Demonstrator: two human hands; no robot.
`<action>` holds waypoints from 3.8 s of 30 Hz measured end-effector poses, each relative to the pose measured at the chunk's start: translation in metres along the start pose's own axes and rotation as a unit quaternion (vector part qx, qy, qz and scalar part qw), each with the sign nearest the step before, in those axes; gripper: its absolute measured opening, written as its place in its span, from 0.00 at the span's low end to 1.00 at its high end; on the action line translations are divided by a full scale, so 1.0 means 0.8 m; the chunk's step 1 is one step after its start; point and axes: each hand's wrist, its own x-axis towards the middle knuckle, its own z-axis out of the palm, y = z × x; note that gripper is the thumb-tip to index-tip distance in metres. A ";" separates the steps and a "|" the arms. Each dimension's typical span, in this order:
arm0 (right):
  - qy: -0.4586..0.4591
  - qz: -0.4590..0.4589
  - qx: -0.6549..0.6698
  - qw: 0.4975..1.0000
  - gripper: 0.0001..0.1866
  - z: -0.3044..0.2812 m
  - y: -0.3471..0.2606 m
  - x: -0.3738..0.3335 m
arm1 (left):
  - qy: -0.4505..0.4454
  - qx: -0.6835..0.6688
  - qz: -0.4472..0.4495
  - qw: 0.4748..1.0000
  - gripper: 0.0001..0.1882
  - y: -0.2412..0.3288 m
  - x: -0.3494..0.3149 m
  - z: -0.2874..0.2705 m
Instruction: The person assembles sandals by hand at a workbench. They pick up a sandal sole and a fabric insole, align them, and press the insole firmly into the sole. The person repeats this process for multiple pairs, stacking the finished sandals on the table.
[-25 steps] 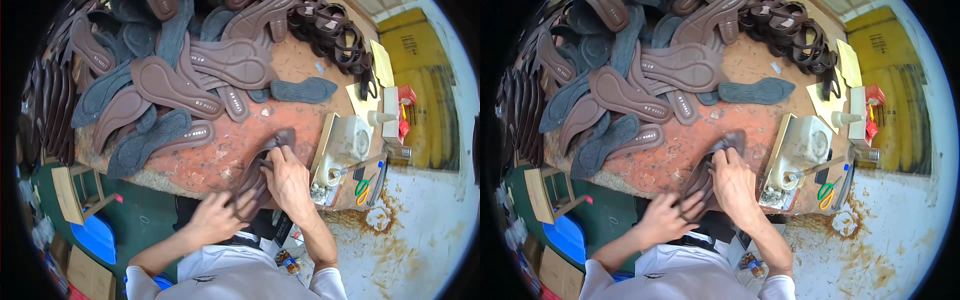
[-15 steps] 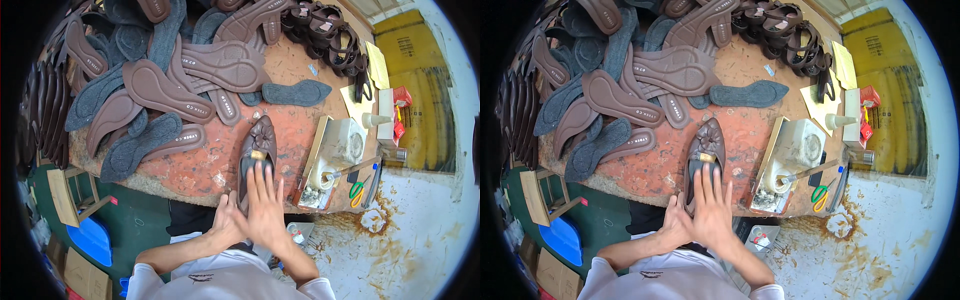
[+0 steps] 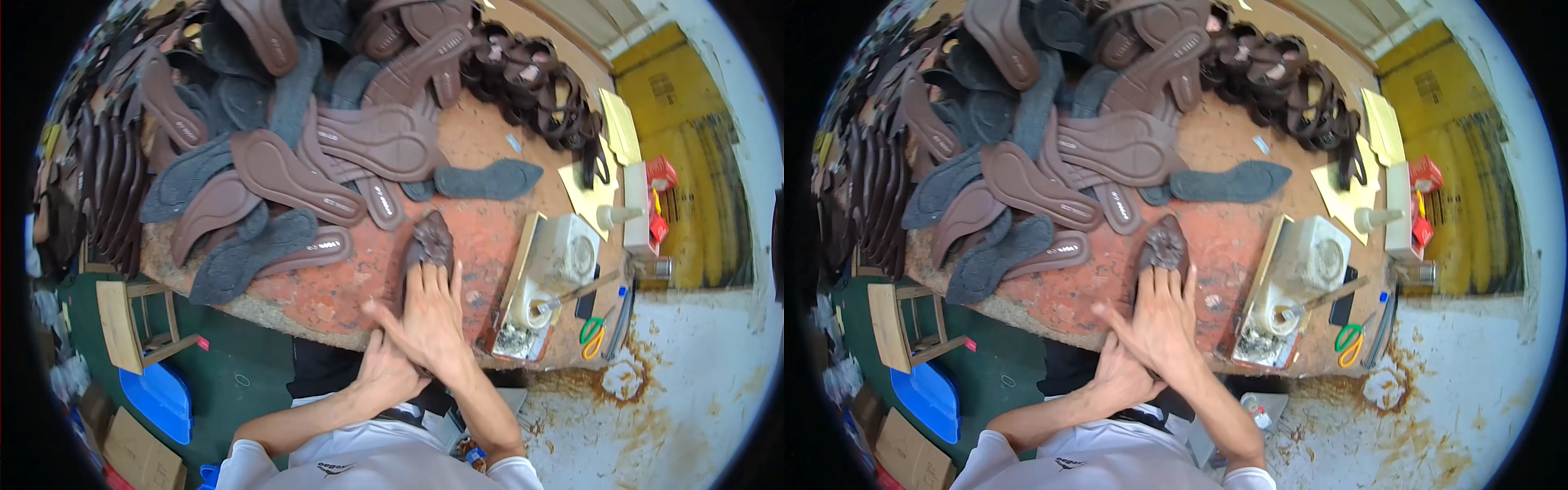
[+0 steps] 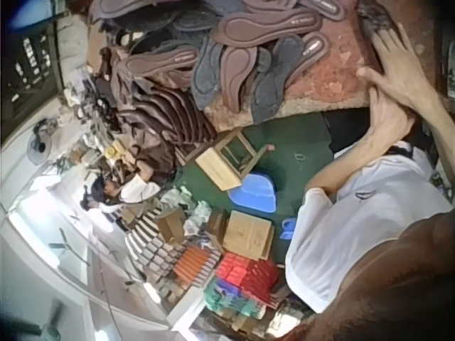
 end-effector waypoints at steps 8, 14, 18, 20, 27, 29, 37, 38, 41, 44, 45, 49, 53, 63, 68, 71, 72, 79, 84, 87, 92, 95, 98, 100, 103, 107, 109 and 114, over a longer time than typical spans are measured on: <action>0.047 -0.023 -0.006 0.999 0.64 0.012 -0.010 -0.022 | 0.095 0.083 0.067 0.990 0.18 -0.010 0.013 0.007; -0.039 0.059 -0.065 0.995 0.43 -0.001 -0.005 0.021 | -0.087 0.079 -0.045 0.992 0.23 0.010 0.011 -0.019; 0.097 -0.021 -0.149 0.984 0.54 0.028 0.014 -0.002 | 0.087 0.110 0.025 0.990 0.18 -0.003 0.009 0.013; 0.009 0.071 -0.163 0.984 0.49 0.015 0.007 0.037 | 0.034 0.129 0.004 0.991 0.17 0.008 0.010 -0.001; 0.077 -0.097 0.116 0.985 0.37 0.007 0.038 -0.011 | 0.137 0.133 0.055 0.980 0.10 -0.012 -0.014 -0.039; 0.137 -0.174 0.311 0.924 0.39 -0.019 0.012 -0.048 | 0.295 0.041 0.077 0.951 0.09 -0.040 -0.044 -0.102; 0.256 -0.120 0.114 0.953 0.27 0.066 0.049 -0.031 | 0.686 0.255 -0.133 0.668 0.21 -0.244 -0.147 -0.548; 0.284 -0.136 0.038 0.948 0.27 0.088 0.060 -0.030 | 0.677 0.234 -0.157 0.680 0.22 -0.278 -0.154 -0.584; 0.259 -0.131 0.040 0.956 0.27 0.096 0.049 -0.030 | 0.564 0.218 -0.218 0.767 0.22 -0.364 -0.200 -0.585; 0.266 -0.098 0.125 0.951 0.27 0.087 0.049 -0.033 | 0.489 0.190 -0.249 0.814 0.25 -0.384 -0.201 -0.513; 0.271 -0.090 0.140 0.948 0.27 0.091 0.050 -0.034 | 0.460 0.173 -0.256 0.832 0.27 -0.367 -0.202 -0.496; 0.263 -0.088 0.059 0.959 0.27 0.087 0.041 -0.036 | 0.501 0.366 -0.256 0.741 0.53 -0.334 -0.209 -0.400; 0.236 -0.066 0.143 0.959 0.26 0.093 0.047 -0.032 | 0.559 0.274 -0.283 0.729 0.52 -0.380 -0.198 -0.374; 0.238 -0.041 0.098 0.966 0.24 0.066 0.034 -0.011 | 0.569 0.311 -0.288 0.704 0.50 -0.550 -0.115 -0.515; 0.289 -0.131 0.069 0.946 0.24 0.007 0.001 0.082 | 0.556 0.291 -0.303 0.717 0.56 -0.591 -0.101 -0.553; 0.316 -0.189 0.021 0.929 0.25 -0.019 -0.023 0.167 | 0.515 0.277 -0.334 0.740 0.58 -0.588 -0.119 -0.565; 0.314 -0.190 0.007 0.930 0.25 -0.023 -0.023 0.182 | 0.476 0.274 -0.373 0.748 0.56 -0.570 -0.112 -0.564; 0.282 -0.145 -0.076 0.945 0.29 -0.041 -0.043 0.191 | 0.529 0.129 -0.108 0.832 0.28 -0.268 -0.033 -0.416; 0.248 -0.109 -0.119 0.955 0.27 -0.049 -0.019 0.219 | 0.165 0.223 -0.103 0.955 0.54 -0.147 -0.015 -0.247; 0.309 -0.103 0.057 0.944 0.24 -0.078 -0.008 0.217 | 0.098 0.241 -0.153 0.953 0.57 -0.167 0.020 -0.201; 0.351 -0.161 0.476 0.790 0.21 -0.107 -0.014 0.164 | 0.126 0.302 -0.132 0.935 0.56 -0.175 0.108 -0.185; 0.267 -0.157 0.541 0.782 0.22 -0.067 -0.049 0.082 | 0.185 0.314 -0.122 0.923 0.55 -0.187 0.153 -0.157; 0.226 -0.128 0.507 0.822 0.33 -0.035 -0.018 -0.006 | 0.064 0.317 -0.178 0.929 0.55 -0.113 0.196 -0.174; 0.181 -0.054 0.508 0.840 0.39 -0.012 0.022 -0.056 | 0.042 0.382 -0.141 0.912 0.50 -0.035 0.199 -0.210; 0.204 0.022 0.587 0.783 0.36 0.060 0.094 -0.094 | 0.083 0.143 -0.026 0.986 0.41 0.017 0.279 -0.242; 0.200 -0.025 0.696 0.689 0.39 0.079 0.087 -0.096 | 0.201 0.108 -0.024 0.973 0.50 -0.010 0.465 -0.225; 0.192 -0.034 0.673 0.714 0.39 0.074 0.074 -0.090 | 0.119 0.048 -0.099 0.987 0.56 -0.055 0.539 -0.229; 0.378 0.127 0.603 0.691 0.36 0.055 0.094 -0.015 | 0.188 0.058 -0.081 0.977 0.45 0.009 0.555 -0.191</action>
